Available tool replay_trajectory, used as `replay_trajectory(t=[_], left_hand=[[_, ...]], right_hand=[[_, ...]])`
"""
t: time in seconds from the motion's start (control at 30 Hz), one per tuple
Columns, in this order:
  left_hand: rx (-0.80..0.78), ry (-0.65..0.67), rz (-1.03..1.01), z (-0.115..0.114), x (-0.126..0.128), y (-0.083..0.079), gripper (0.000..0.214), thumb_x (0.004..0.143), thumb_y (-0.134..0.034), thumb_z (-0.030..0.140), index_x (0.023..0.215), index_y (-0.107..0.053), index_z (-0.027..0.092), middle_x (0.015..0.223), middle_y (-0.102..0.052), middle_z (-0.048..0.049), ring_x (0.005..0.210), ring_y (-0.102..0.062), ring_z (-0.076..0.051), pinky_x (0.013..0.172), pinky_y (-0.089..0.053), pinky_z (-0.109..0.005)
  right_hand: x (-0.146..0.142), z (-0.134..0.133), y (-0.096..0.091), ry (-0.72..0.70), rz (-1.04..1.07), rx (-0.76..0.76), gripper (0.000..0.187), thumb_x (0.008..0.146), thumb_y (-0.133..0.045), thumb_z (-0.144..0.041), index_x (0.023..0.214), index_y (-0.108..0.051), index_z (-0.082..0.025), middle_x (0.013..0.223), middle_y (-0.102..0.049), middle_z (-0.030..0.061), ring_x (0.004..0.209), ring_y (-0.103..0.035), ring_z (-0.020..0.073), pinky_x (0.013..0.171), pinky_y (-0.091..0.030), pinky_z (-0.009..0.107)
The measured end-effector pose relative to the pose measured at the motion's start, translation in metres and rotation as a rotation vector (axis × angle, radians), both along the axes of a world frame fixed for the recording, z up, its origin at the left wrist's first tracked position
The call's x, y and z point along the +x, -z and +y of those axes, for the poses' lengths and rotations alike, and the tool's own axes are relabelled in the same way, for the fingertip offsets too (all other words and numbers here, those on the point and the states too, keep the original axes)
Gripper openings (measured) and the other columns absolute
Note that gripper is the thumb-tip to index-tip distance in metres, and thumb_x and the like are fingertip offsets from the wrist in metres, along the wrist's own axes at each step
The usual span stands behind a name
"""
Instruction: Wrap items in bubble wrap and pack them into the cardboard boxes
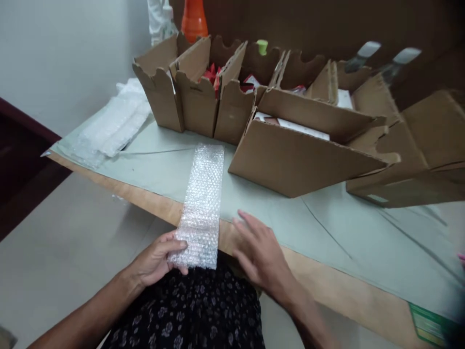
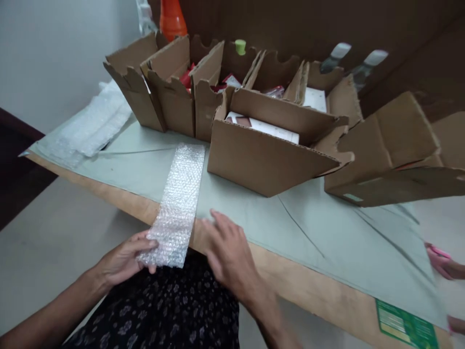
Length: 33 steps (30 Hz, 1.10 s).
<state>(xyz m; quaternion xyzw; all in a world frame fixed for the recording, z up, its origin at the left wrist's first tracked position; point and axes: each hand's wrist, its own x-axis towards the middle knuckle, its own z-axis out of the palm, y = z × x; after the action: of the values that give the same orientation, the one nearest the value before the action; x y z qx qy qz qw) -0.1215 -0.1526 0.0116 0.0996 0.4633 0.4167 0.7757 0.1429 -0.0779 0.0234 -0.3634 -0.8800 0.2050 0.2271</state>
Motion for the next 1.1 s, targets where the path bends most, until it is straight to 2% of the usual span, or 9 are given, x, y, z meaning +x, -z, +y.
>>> replay_trajectory(t=[0.07, 0.13, 0.27, 0.4, 0.53, 0.7, 0.87, 0.97, 1.1], left_hand=[[-0.027, 0.033, 0.004, 0.003, 0.0, -0.003, 0.04, 0.069, -0.091, 0.031, 0.101, -0.076, 0.011, 0.084, -0.073, -0.0082, 0.068, -0.069, -0.018, 0.048, -0.057, -0.024], [-0.021, 0.056, 0.026, 0.004, -0.001, -0.006, 0.043, 0.071, -0.09, 0.038, 0.102, -0.075, 0.011, 0.086, -0.075, -0.0098, 0.071, -0.072, -0.02, 0.05, -0.057, -0.024], [0.136, -0.042, 0.294, -0.007, -0.013, -0.013, 0.056, 0.087, -0.07, 0.062, 0.113, -0.071, 0.013, 0.101, -0.078, -0.015, 0.087, -0.075, -0.026, 0.067, -0.062, -0.034], [0.523, -0.189, 1.066, -0.014, -0.019, -0.017, 0.033, 0.098, -0.062, 0.041, 0.126, -0.067, 0.024, 0.117, -0.075, -0.0081, 0.107, -0.07, -0.025, 0.095, -0.057, -0.041], [1.092, 0.02, 1.546, 0.01, -0.005, -0.01, 0.03, 0.093, -0.064, 0.015, 0.12, -0.07, 0.023, 0.133, -0.068, -0.0103, 0.128, -0.059, -0.03, 0.11, -0.048, -0.051], [1.16, 0.196, 1.663, 0.041, 0.005, 0.011, 0.032, 0.092, -0.059, 0.009, 0.122, -0.067, 0.019, 0.122, -0.07, -0.0128, 0.119, -0.06, -0.031, 0.1, -0.054, -0.052], [1.189, 0.176, 1.628, 0.042, 0.0, 0.02, 0.037, 0.094, -0.055, 0.006, 0.126, -0.064, 0.021, 0.125, -0.069, -0.0108, 0.12, -0.059, -0.029, 0.101, -0.054, -0.051], [1.198, 0.154, 1.608, 0.041, -0.001, 0.018, 0.037, 0.095, -0.054, 0.006, 0.127, -0.065, 0.022, 0.128, -0.068, -0.0109, 0.125, -0.058, -0.029, 0.104, -0.053, -0.053], [1.235, 0.121, 1.508, 0.04, -0.002, 0.012, 0.034, 0.095, -0.055, 0.007, 0.122, -0.069, 0.021, 0.116, -0.074, -0.0097, 0.117, -0.064, -0.027, 0.103, -0.053, -0.049]], right_hand=[[-0.006, -0.018, 0.003, -0.136, -0.042, 0.048, 0.064, 0.093, -0.057, -0.012, 0.154, -0.044, -0.029, 0.161, -0.047, 0.0126, 0.145, -0.046, 0.0325, 0.107, -0.049, 0.057], [-0.024, -0.018, 0.006, -0.169, 0.05, 0.046, 0.052, 0.095, -0.052, -0.009, 0.143, -0.057, -0.027, 0.145, -0.063, 0.0111, 0.134, -0.057, 0.0292, 0.101, -0.052, 0.051], [-0.055, 0.014, 0.006, 0.085, 0.309, -0.241, 0.025, 0.098, -0.052, -0.017, 0.11, -0.072, -0.023, 0.097, -0.077, 0.0049, 0.088, -0.07, 0.0209, 0.08, -0.056, 0.036], [-0.063, 0.045, 0.011, 0.247, 0.269, -0.333, 0.02, 0.095, -0.058, -0.026, 0.109, -0.071, -0.019, 0.091, -0.074, 0.0056, 0.082, -0.067, 0.022, 0.079, -0.052, 0.037], [-0.07, 0.059, 0.023, 0.25, 0.121, -0.095, 0.028, 0.094, -0.06, -0.022, 0.121, -0.068, -0.019, 0.095, -0.075, 0.0076, 0.095, -0.065, 0.0263, 0.09, -0.046, 0.043], [-0.06, 0.051, 0.016, 0.268, 0.054, 0.142, 0.039, 0.097, -0.062, -0.031, 0.134, -0.06, -0.02, 0.11, -0.075, 0.0121, 0.105, -0.061, 0.0318, 0.089, -0.045, 0.048], [-0.051, 0.035, 0.004, -0.07, -0.057, 0.172, 0.039, 0.094, -0.061, -0.024, 0.133, -0.062, -0.02, 0.145, -0.061, 0.0158, 0.132, -0.053, 0.0334, 0.101, -0.044, 0.051], [-0.056, 0.035, 0.006, -0.146, -0.077, 0.164, 0.028, 0.098, -0.052, -0.014, 0.119, -0.07, -0.021, 0.132, -0.071, 0.0136, 0.122, -0.062, 0.0289, 0.096, -0.047, 0.047], [-0.055, 0.031, 0.01, -0.068, 0.006, 0.083, 0.026, 0.103, -0.048, -0.015, 0.108, -0.073, -0.022, 0.103, -0.079, 0.0072, 0.094, -0.07, 0.0221, 0.083, -0.05, 0.039]])
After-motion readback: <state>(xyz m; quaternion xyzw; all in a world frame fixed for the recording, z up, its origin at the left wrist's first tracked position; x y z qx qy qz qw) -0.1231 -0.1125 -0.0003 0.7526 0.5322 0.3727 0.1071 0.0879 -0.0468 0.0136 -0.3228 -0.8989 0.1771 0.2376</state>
